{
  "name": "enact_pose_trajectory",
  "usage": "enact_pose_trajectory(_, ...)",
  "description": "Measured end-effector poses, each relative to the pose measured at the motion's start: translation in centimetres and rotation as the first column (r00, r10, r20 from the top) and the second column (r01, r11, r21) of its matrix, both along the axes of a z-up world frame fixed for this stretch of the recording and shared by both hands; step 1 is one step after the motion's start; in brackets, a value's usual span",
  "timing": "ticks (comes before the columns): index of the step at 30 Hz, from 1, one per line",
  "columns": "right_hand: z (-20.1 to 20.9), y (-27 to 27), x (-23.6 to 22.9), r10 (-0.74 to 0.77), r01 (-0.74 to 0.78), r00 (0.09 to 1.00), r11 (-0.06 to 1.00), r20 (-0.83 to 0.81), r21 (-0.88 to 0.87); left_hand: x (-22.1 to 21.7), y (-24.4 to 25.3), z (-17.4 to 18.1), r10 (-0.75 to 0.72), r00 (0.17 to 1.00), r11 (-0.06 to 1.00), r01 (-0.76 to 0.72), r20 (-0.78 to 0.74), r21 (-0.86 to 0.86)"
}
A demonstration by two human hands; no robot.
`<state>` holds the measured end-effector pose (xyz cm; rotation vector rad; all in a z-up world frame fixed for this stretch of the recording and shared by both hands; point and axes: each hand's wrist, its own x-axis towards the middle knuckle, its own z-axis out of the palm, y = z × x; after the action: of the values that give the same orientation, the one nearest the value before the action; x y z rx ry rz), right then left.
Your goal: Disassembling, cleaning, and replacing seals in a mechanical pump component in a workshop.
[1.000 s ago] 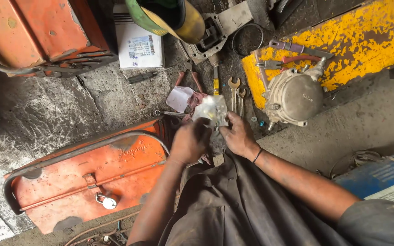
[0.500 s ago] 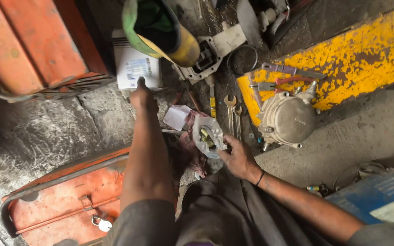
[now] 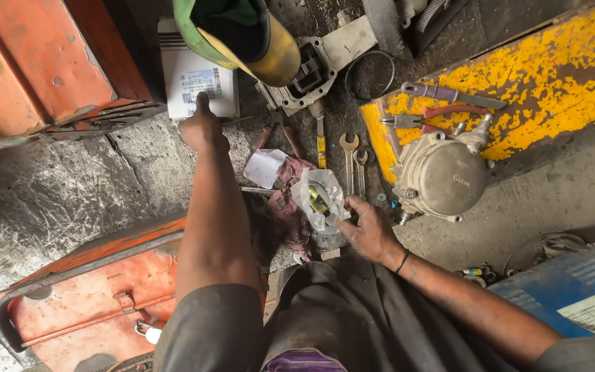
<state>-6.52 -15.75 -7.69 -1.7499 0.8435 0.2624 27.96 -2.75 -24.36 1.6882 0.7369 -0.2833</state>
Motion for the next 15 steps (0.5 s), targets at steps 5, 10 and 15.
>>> enact_pose_trajectory(5,-0.9,0.0,-0.6,0.008,-0.008,0.999,1.0,0.036,-0.016,-1.0,0.9,1.2,-0.5,0.81,0.559,0.572,-0.305,0.601)
enact_pose_trajectory(10,-1.2,-0.2,-0.4,0.018,-0.018,1.0,0.999,0.001,-0.032,-1.8,2.1,-5.5,-0.643,0.345,0.091,0.921,-0.684,0.379)
enact_pose_trajectory(15,-1.0,-0.5,-0.2,0.009,-0.01,0.999,0.999,-0.038,-0.043,-4.6,-0.2,-0.9,-0.655,0.032,0.008,0.999,-0.755,0.036)
